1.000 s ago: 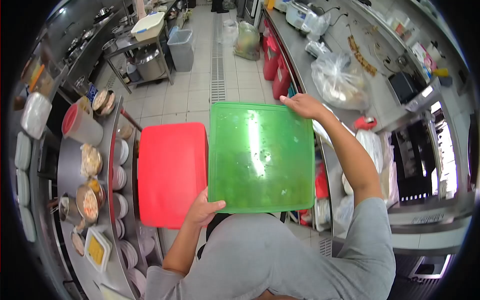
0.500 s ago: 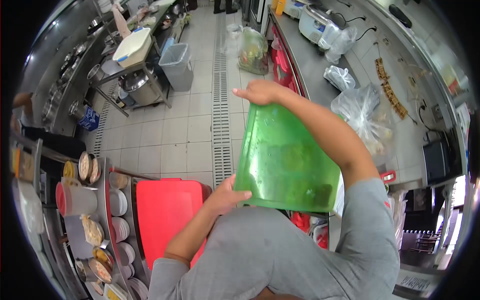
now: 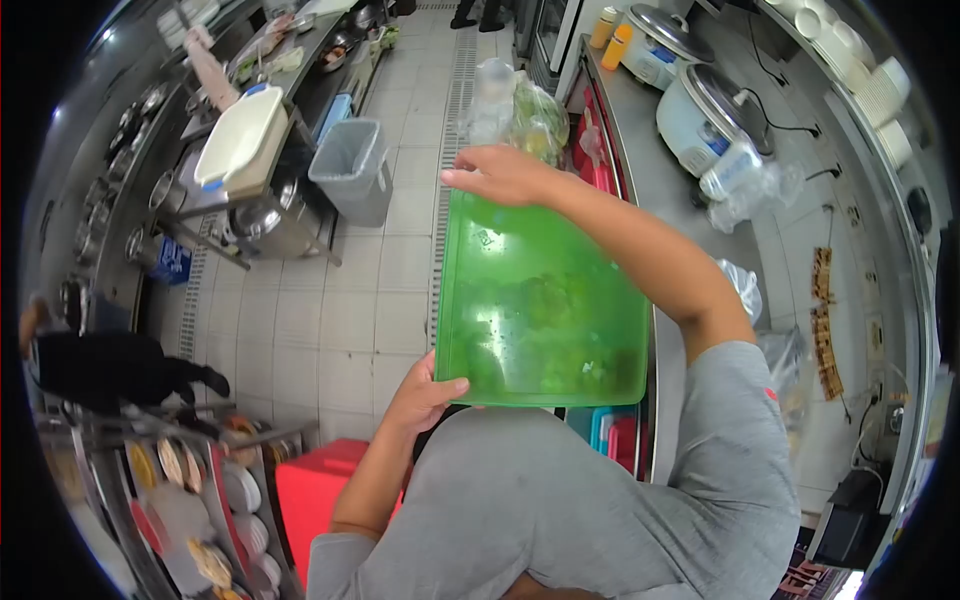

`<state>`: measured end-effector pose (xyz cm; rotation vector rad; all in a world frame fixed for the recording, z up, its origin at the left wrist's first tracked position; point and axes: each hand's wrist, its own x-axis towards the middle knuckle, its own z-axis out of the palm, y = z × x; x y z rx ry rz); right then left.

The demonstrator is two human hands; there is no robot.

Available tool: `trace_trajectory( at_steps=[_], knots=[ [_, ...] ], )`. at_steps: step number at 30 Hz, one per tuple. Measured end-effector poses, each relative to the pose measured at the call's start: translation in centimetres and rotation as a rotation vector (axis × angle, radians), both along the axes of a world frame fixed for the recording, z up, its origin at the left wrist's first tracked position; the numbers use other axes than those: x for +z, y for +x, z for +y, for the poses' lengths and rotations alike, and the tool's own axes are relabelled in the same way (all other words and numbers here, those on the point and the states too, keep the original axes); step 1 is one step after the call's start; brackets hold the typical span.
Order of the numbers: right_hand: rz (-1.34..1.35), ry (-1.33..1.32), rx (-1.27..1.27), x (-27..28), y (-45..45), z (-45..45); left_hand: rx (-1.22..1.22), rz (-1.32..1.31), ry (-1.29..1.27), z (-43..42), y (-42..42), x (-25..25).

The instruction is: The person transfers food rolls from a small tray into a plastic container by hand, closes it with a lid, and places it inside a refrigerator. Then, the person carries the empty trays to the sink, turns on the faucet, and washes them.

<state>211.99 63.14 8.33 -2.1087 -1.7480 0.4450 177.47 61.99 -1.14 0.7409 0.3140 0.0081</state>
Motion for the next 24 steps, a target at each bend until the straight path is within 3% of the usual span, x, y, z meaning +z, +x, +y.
trace_trajectory(
  at_steps=[3,7,9,11,15,18,21,24],
  knots=[
    [-0.239,0.223,-0.056,1.5,8.0,0.6,0.014,-0.041,0.024,8.8,6.6,-0.2],
    [-0.153,0.419,-0.503,2.2,16.7,-1.8,0.094,-0.015,0.069,19.9,14.6,1.3],
    [0.245,0.308,-0.727,-1.0,20.4,-3.3,0.134,0.003,0.101,25.0,18.8,1.7],
    [0.852,0.347,-0.805,-5.6,21.6,-2.4,0.136,-0.001,0.099,30.0,23.2,1.2],
    [1.383,0.349,-0.648,-12.2,24.1,5.6,0.145,0.013,0.087,38.0,33.4,-0.6],
    [1.670,0.373,-0.463,-13.8,30.4,13.3,0.159,0.036,0.137,44.1,41.6,-0.8],
    [1.681,0.245,-0.405,-12.6,38.8,19.4,0.174,0.082,0.149,49.2,48.6,0.9],
    [1.659,0.295,-0.411,-10.8,45.2,25.6,0.171,0.097,0.152,55.3,54.7,2.3]
  ],
)
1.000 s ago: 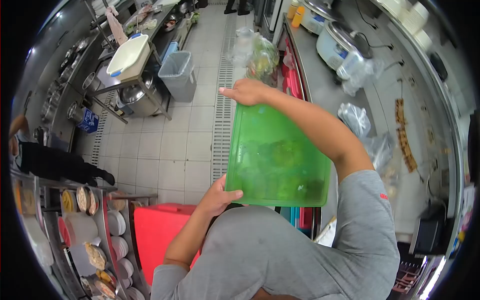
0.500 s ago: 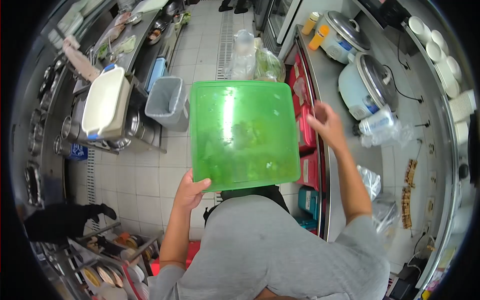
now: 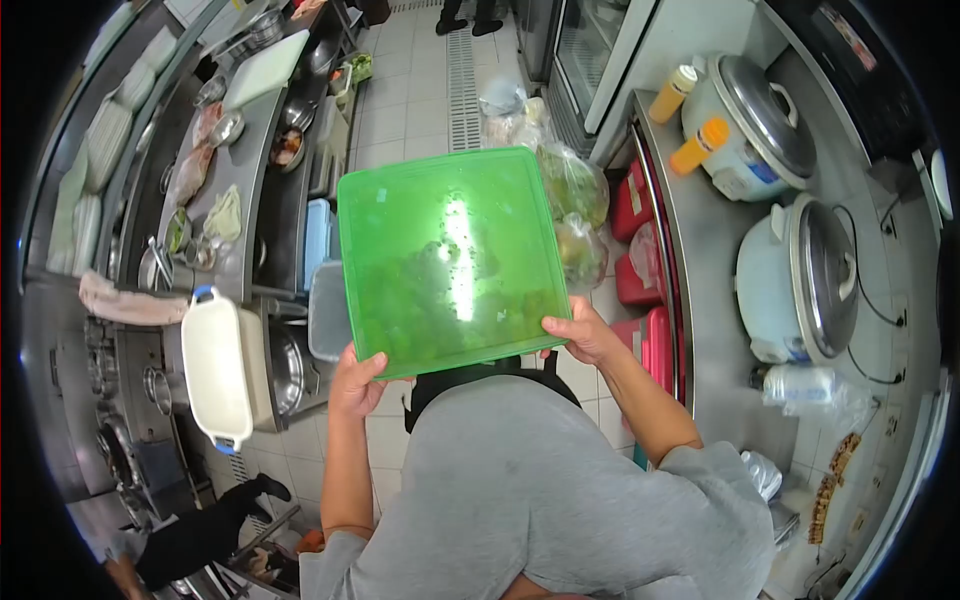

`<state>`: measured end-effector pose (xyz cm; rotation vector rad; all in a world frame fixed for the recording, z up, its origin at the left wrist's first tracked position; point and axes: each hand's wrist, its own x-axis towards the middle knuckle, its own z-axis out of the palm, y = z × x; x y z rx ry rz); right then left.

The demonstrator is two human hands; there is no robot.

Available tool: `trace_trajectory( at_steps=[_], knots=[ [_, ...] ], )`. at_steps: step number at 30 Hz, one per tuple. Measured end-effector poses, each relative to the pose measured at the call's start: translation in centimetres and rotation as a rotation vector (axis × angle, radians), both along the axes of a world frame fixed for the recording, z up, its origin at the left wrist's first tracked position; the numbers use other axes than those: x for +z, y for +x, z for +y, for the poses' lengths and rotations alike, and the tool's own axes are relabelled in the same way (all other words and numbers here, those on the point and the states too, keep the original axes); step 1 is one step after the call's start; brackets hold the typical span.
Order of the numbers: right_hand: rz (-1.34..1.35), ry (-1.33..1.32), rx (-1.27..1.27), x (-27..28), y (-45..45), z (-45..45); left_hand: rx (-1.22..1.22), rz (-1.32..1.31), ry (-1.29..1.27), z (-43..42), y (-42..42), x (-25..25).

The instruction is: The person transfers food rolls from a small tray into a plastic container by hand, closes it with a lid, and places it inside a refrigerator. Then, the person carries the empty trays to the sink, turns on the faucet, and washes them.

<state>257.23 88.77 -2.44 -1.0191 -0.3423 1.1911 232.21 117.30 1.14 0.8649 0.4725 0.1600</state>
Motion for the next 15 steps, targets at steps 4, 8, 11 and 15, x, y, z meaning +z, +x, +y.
trace_trajectory(
  at_steps=[4,8,11,15],
  knots=[
    [-0.030,0.034,-0.083,1.4,8.4,7.8,0.004,-0.066,0.014,8.7,9.2,0.5],
    [-0.057,0.120,-0.158,1.9,15.4,15.4,-0.021,-0.121,0.096,19.0,19.3,-0.4],
    [-0.060,0.126,-0.187,2.3,21.0,20.0,-0.214,-0.158,0.052,26.1,28.5,0.9],
    [-0.027,0.052,-0.327,4.6,26.8,25.2,-0.384,-0.139,-0.020,33.8,40.8,1.8]
  ],
)
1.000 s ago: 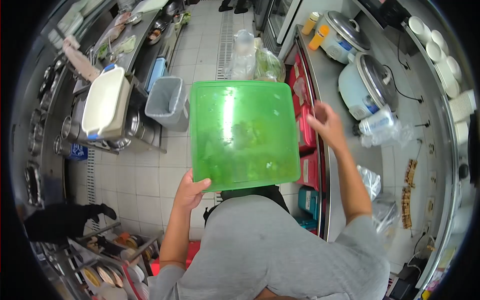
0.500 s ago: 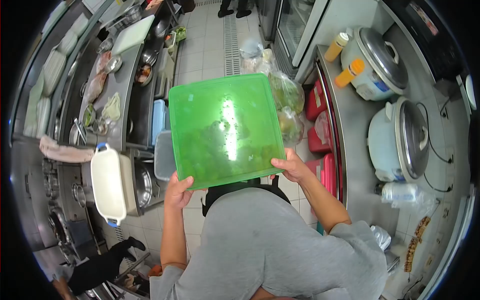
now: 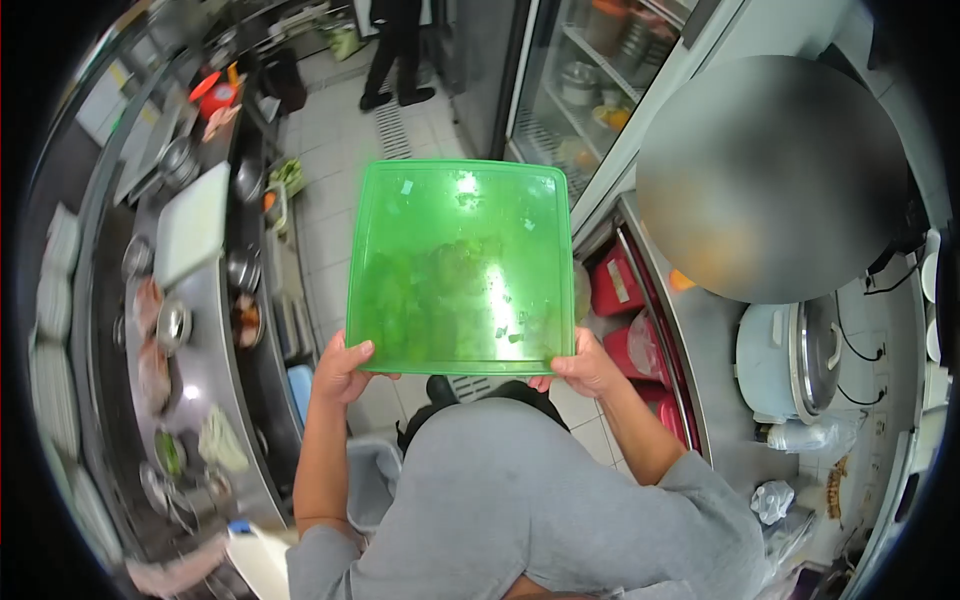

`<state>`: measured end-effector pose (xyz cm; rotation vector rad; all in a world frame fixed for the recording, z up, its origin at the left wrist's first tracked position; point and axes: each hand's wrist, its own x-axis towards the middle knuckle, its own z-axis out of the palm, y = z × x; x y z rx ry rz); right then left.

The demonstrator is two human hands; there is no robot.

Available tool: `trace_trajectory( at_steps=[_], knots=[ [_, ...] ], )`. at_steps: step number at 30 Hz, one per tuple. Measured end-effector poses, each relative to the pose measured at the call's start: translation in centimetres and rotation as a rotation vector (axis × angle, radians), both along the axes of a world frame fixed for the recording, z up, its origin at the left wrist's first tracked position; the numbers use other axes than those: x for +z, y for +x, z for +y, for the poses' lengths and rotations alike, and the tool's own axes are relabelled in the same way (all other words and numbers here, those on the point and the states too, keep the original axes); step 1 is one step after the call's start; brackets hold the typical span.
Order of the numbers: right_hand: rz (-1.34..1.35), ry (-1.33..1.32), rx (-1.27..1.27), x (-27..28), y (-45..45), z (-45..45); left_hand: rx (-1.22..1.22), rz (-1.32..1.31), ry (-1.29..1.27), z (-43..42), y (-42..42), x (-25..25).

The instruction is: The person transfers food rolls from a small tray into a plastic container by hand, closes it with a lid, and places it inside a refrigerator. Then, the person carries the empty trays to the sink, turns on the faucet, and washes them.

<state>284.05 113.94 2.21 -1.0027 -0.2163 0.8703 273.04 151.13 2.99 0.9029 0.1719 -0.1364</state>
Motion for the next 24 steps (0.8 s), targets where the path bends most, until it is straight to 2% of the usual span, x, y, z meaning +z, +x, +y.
trace_trajectory(
  at_steps=[2,6,12,15,18,20,24],
  knots=[
    [0.022,-0.054,-0.146,1.2,2.4,2.4,-0.093,0.028,0.005,2.9,5.6,0.2],
    [0.038,-0.124,-0.267,1.1,8.5,5.2,-0.213,0.060,0.010,6.8,17.0,0.0],
    [-0.011,0.032,-0.445,-0.5,21.0,9.2,-0.389,-0.003,0.109,10.9,34.0,0.2],
    [-0.033,0.040,-0.557,-0.8,25.2,11.4,-0.424,-0.086,0.245,13.4,42.7,-1.4],
    [-0.146,0.051,-0.666,-0.9,30.2,13.2,-0.361,-0.111,0.267,16.2,52.6,-1.1],
    [-0.149,0.017,-0.722,-1.2,32.4,13.8,-0.277,-0.117,0.408,17.8,60.4,2.7],
    [-0.150,-0.024,-0.895,1.1,36.3,17.6,-0.054,-0.458,0.784,20.8,78.0,9.2]
  ],
)
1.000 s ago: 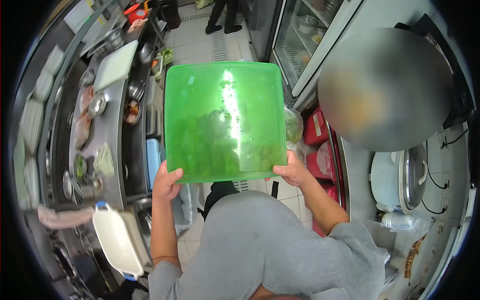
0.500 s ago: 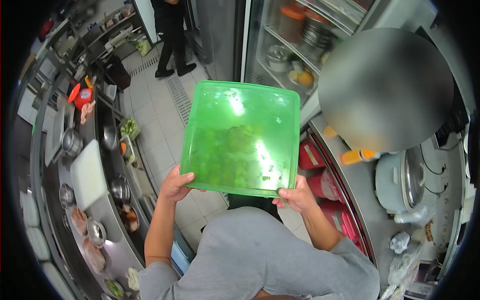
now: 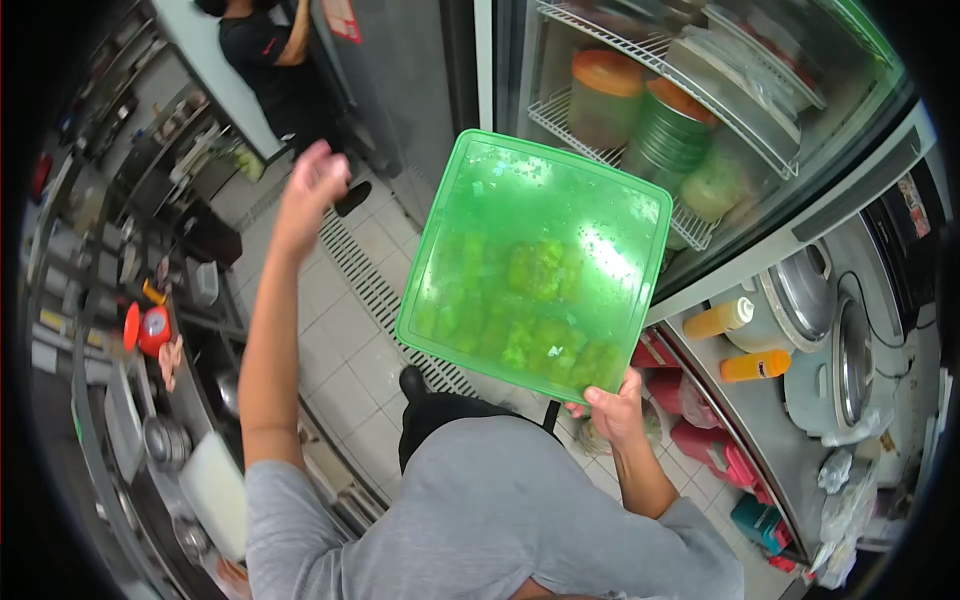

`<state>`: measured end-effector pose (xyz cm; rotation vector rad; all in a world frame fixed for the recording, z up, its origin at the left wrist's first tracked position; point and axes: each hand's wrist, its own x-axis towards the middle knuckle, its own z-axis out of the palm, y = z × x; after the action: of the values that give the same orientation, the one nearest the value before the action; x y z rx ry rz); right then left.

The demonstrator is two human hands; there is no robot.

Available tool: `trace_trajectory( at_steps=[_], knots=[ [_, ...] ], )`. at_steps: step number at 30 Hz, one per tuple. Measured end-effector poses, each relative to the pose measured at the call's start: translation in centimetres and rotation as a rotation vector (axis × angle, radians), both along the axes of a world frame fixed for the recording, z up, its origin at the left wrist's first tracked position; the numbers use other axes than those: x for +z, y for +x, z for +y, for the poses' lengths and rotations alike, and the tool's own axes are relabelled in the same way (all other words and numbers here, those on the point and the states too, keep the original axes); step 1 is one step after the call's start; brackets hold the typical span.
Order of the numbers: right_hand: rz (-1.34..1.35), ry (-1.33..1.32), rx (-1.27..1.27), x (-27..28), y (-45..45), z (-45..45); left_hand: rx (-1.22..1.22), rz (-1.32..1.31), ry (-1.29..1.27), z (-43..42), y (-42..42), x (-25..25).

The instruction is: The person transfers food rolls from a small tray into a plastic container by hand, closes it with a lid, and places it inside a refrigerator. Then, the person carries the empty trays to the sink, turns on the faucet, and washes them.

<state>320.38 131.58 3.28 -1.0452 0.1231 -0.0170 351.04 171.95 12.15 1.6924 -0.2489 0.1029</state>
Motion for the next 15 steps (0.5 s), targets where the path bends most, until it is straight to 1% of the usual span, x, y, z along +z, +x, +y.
trace_trajectory(
  at_steps=[2,4,6,7,8,10,12,13,15],
  knots=[
    [-0.008,-0.022,-0.095,-0.2,1.2,2.4,0.079,-0.175,0.049,-1.2,7.9,3.9],
    [-0.051,-0.038,-0.179,-0.5,2.5,5.1,0.166,-0.298,0.149,-2.2,16.0,6.5],
    [-0.017,0.007,-0.265,-0.4,3.2,8.2,0.038,-0.332,0.169,-2.6,24.4,7.7],
    [0.000,0.027,-0.295,-0.2,3.3,9.8,0.029,-0.315,0.132,-3.6,25.8,8.4],
    [0.009,0.062,-0.351,0.2,3.4,11.7,0.059,-0.398,0.101,-4.3,28.5,7.8],
    [0.013,0.144,-0.461,1.1,3.8,15.5,-0.111,-0.260,-0.109,-5.4,29.4,8.5],
    [0.001,0.129,-0.534,1.2,3.8,18.1,-0.244,-0.162,-0.230,-6.1,30.2,8.8],
    [0.006,0.120,-0.572,1.2,3.6,19.3,-0.255,-0.194,-0.181,-6.4,30.5,9.1],
    [-0.004,0.101,-0.628,1.2,3.3,21.2,-0.296,-0.208,-0.192,-6.4,30.5,9.2]
  ],
)
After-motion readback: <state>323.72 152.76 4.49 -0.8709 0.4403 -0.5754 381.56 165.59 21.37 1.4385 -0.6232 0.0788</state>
